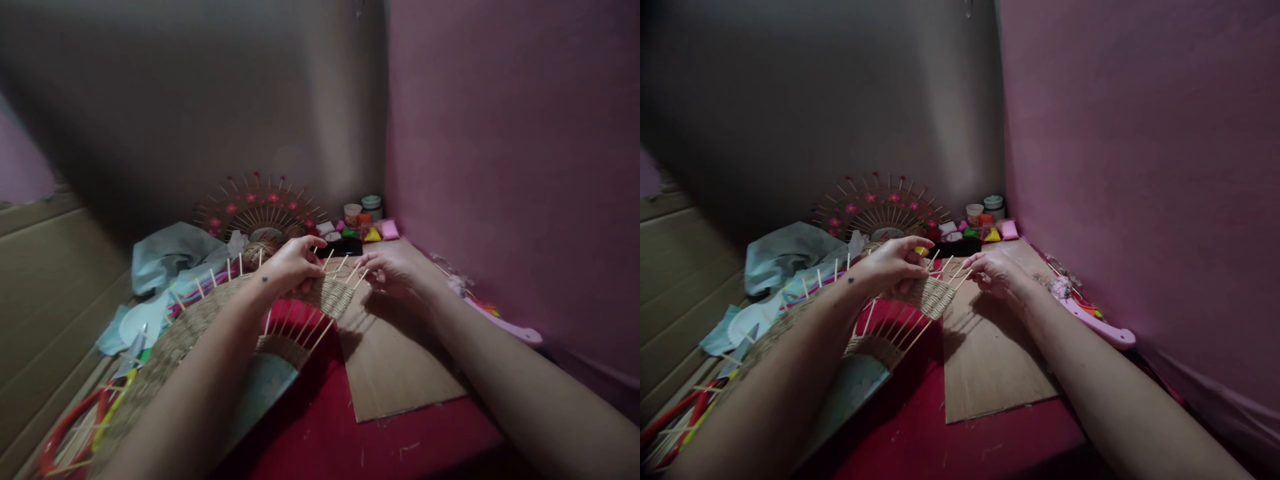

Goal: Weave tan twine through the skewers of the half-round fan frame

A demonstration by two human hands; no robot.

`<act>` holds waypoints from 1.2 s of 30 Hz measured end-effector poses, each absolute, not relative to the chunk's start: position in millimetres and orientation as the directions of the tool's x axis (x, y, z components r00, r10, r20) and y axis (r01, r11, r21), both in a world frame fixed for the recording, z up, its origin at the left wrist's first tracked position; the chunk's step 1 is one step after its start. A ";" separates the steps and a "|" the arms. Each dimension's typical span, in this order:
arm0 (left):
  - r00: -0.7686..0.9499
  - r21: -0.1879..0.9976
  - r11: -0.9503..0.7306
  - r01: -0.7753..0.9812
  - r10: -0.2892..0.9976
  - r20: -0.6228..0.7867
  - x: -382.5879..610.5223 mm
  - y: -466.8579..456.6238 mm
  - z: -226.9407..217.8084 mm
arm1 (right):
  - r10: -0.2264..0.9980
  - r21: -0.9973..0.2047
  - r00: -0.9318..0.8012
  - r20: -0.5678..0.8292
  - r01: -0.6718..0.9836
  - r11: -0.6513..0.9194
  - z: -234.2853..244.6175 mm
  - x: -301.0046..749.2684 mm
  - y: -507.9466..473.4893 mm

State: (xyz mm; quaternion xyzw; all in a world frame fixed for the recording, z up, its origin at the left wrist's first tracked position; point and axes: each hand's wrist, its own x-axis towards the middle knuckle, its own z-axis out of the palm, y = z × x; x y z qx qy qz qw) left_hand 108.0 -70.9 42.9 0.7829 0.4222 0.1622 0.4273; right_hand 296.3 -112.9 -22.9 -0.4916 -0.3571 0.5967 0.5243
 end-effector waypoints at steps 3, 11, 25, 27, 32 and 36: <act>0.579 0.797 -0.286 0.532 0.810 -0.096 104.7 -68.4 43.3 | 0.991 -0.983 0.011 -0.130 -0.129 -0.128 -19.5 299.2 -116.0; 0.590 0.749 -0.356 0.558 0.806 -0.056 104.9 -64.1 32.2 | 0.993 -0.958 0.089 0.082 0.281 0.054 -9.0 312.5 -119.0; 0.555 0.779 -0.301 0.550 0.828 -0.072 101.6 -66.5 44.9 | 0.957 -0.873 -0.288 0.037 0.457 0.171 7.4 302.3 -137.8; 0.564 0.784 -0.306 0.540 0.823 -0.067 101.3 -67.9 46.6 | 0.945 -0.884 -0.324 -0.033 0.450 0.123 6.0 301.8 -137.7; 0.559 0.783 -0.316 0.535 0.828 -0.048 101.6 -72.1 49.9 | 0.894 -0.950 -0.441 -0.082 0.304 0.063 -7.3 299.7 -132.2; 0.551 0.790 -0.314 0.527 0.834 -0.036 101.7 -73.6 51.8 | 0.895 -0.975 -0.441 -0.067 0.218 0.035 -15.7 291.1 -130.7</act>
